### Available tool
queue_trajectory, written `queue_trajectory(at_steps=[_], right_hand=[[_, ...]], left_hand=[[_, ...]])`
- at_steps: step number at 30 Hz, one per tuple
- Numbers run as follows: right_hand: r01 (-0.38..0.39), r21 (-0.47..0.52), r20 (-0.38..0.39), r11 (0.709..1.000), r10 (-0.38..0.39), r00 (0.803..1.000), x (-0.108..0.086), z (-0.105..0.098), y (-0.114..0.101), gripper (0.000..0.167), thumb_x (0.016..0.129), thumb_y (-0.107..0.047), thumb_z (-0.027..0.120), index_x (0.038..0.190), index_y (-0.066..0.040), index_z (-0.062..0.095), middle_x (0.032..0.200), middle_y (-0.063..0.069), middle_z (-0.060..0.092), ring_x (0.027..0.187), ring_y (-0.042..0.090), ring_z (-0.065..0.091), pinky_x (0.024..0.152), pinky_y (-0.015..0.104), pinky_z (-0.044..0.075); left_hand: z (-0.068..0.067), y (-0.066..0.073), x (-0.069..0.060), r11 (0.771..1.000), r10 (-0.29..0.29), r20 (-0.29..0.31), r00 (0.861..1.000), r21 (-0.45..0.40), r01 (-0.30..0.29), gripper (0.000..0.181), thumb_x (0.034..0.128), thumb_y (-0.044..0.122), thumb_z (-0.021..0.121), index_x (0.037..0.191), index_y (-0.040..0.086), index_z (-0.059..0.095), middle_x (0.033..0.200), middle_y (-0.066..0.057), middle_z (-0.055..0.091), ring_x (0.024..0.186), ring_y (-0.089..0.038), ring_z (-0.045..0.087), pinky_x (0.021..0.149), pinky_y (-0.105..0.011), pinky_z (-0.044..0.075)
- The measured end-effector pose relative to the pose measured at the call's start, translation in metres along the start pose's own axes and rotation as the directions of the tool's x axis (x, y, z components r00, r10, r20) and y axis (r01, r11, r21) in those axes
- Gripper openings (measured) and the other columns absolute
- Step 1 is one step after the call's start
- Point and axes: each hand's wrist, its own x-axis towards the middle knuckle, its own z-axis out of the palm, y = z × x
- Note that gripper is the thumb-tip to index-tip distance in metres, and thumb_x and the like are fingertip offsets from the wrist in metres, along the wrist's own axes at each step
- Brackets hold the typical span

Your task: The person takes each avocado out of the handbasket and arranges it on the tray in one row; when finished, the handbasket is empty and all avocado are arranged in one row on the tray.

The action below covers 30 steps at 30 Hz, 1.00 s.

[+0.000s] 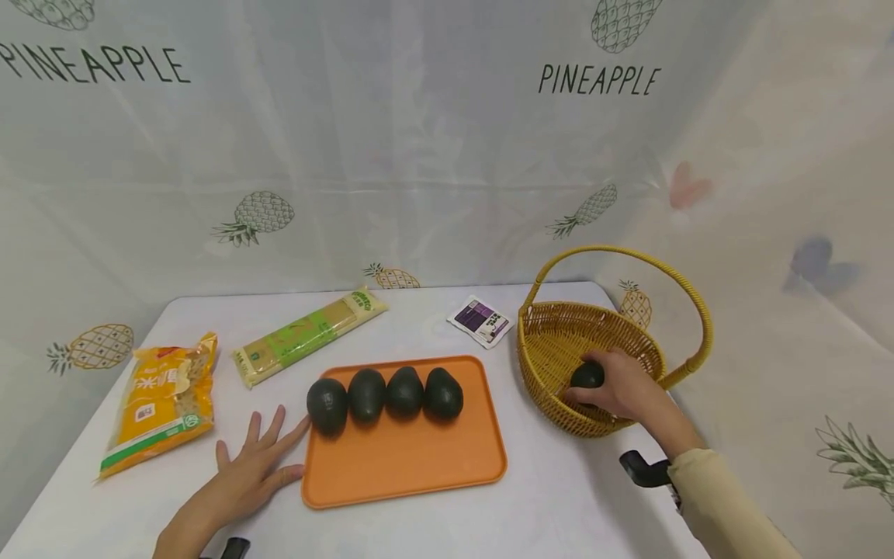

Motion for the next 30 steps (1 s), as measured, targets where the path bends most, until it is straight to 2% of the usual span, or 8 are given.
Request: queue_trajectory(at_steps=[3, 6, 18, 25, 30], right_hand=[[0.008, 0.0, -0.015, 1.0, -0.008, 1.0, -0.002, -0.006, -0.005, 0.074, 0.083, -0.045, 0.092, 0.128, 0.008, 0.069, 0.119, 0.027, 0.074, 0.105, 0.041, 0.07, 0.086, 0.056, 0.061], [0.006, 0.003, -0.028, 1.0, -0.006, 1.0, -0.004, -0.01, -0.01, 0.075, 0.083, -0.045, 0.092, 0.131, 0.008, 0.068, 0.124, 0.03, 0.071, 0.112, 0.046, 0.067, 0.092, 0.063, 0.059], [0.041, 0.012, -0.077, 0.999, -0.04, 0.996, -0.01, -0.018, -0.044, 0.076, 0.082, -0.048, 0.092, 0.134, 0.003, 0.069, 0.131, 0.032, 0.067, 0.115, 0.047, 0.066, 0.091, 0.062, 0.061], [0.08, 0.036, -0.067, 0.996, -0.077, 0.995, -0.009, -0.012, -0.062, 0.076, 0.082, -0.047, 0.093, 0.135, 0.001, 0.068, 0.134, 0.034, 0.062, 0.109, 0.046, 0.068, 0.089, 0.059, 0.064], [0.141, 0.062, -0.08, 0.988, -0.136, 0.987, -0.005, -0.005, -0.076, 0.071, 0.083, -0.042, 0.093, 0.137, -0.002, 0.068, 0.137, 0.028, 0.063, 0.112, 0.041, 0.068, 0.09, 0.056, 0.065]], left_hand=[[0.0, 0.0, 0.0, 1.0, -0.004, -0.001, 1.0, 0.006, 0.004, 0.084, 0.0951, 0.059, 0.071, 0.167, 0.028, 0.039, 0.178, -0.027, 0.005, 0.158, -0.065, -0.015, 0.106, -0.09, -0.026], [0.0, 0.0, 0.001, 1.0, -0.006, -0.003, 1.0, 0.01, 0.006, 0.084, 0.095, 0.059, 0.071, 0.167, 0.028, 0.039, 0.178, -0.027, 0.005, 0.159, -0.065, -0.015, 0.106, -0.09, -0.026], [0.0, -0.002, 0.001, 1.0, -0.001, -0.008, 1.0, 0.012, 0.001, 0.084, 0.095, 0.058, 0.072, 0.167, 0.028, 0.04, 0.178, -0.028, 0.006, 0.158, -0.066, -0.014, 0.106, -0.091, -0.025], [0.001, -0.001, 0.001, 1.0, -0.003, -0.004, 1.0, 0.017, 0.003, 0.085, 0.0944, 0.059, 0.072, 0.166, 0.028, 0.04, 0.178, -0.028, 0.006, 0.158, -0.066, -0.014, 0.107, -0.091, -0.024], [0.001, -0.001, 0.001, 1.0, -0.007, -0.002, 1.0, 0.016, 0.007, 0.085, 0.0946, 0.059, 0.072, 0.166, 0.028, 0.04, 0.178, -0.027, 0.005, 0.158, -0.065, -0.015, 0.107, -0.091, -0.025]])
